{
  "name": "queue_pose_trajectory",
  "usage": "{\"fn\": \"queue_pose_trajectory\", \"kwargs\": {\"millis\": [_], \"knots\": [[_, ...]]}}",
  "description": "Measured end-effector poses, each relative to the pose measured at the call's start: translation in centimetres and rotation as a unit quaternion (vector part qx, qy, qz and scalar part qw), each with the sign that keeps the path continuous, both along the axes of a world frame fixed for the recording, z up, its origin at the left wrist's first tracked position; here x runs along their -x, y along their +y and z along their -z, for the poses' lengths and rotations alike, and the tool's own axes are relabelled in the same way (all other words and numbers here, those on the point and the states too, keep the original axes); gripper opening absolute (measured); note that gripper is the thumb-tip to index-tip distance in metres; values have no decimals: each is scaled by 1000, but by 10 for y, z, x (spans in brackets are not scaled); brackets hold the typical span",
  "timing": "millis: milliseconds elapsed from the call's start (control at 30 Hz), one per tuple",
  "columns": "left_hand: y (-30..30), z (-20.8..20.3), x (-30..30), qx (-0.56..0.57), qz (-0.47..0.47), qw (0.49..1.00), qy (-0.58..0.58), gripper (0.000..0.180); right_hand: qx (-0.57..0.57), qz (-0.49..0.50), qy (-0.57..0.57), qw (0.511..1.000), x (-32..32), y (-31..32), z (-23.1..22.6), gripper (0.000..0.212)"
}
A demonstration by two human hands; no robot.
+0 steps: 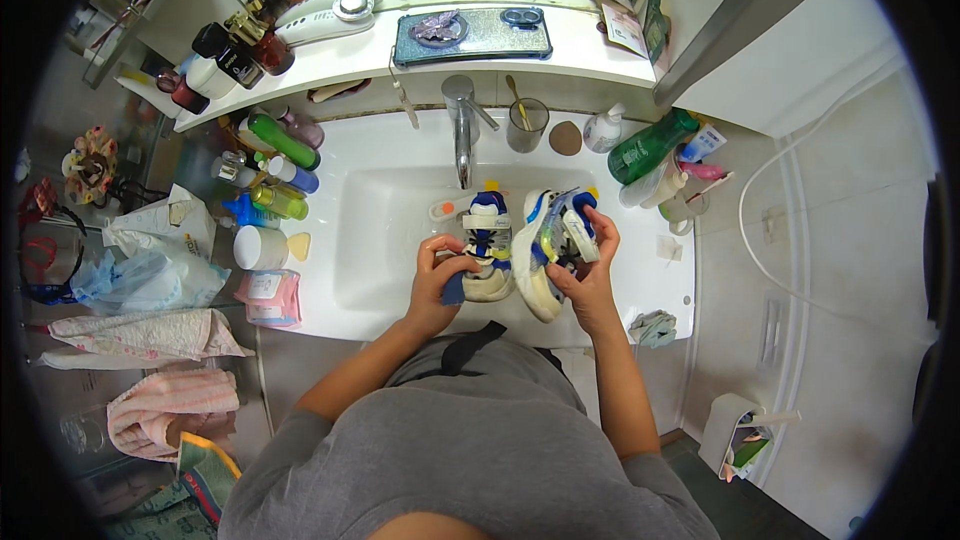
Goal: The person washes a pair of sneakers and a slipper in a bathroom sink using a brush and running water. They scrub the soles and uppers of the sneakers, rinse them, then scrub and rinse the slipper. The cleaned items are placed on the sink counter.
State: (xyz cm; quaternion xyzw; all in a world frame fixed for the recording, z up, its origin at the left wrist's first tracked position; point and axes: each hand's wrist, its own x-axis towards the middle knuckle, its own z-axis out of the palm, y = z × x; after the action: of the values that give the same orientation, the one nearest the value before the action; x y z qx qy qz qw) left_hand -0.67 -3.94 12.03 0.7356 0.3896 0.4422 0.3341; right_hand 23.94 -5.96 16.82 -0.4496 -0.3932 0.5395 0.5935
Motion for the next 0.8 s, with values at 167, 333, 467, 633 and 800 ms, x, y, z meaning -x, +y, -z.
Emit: {"fn": "queue_pose_trajectory", "kwargs": {"millis": [167, 333, 467, 633, 800], "knots": [[-3, 2, 3, 9, 49, 998, 46, 41, 31, -46, 42, 998, -4, -2, -8, 114], [-3, -3, 1, -25, 83, 991, 99, 42, 34, -43, 5, 998, 20, -6, -2, 107], [-6, 6, 3, -20, 112, 990, 78, 44, 25, -122, -52, 991, 26, -5, -27, 100], [1, 11, -2, -40, 120, 990, 61, 47, -13, -121, -167, 978, 32, 2, -41, 105], [-2, 15, 8, -65, 108, 992, 1, 42, -18, -53, -279, 959, 47, -4, -30, 121]]}}
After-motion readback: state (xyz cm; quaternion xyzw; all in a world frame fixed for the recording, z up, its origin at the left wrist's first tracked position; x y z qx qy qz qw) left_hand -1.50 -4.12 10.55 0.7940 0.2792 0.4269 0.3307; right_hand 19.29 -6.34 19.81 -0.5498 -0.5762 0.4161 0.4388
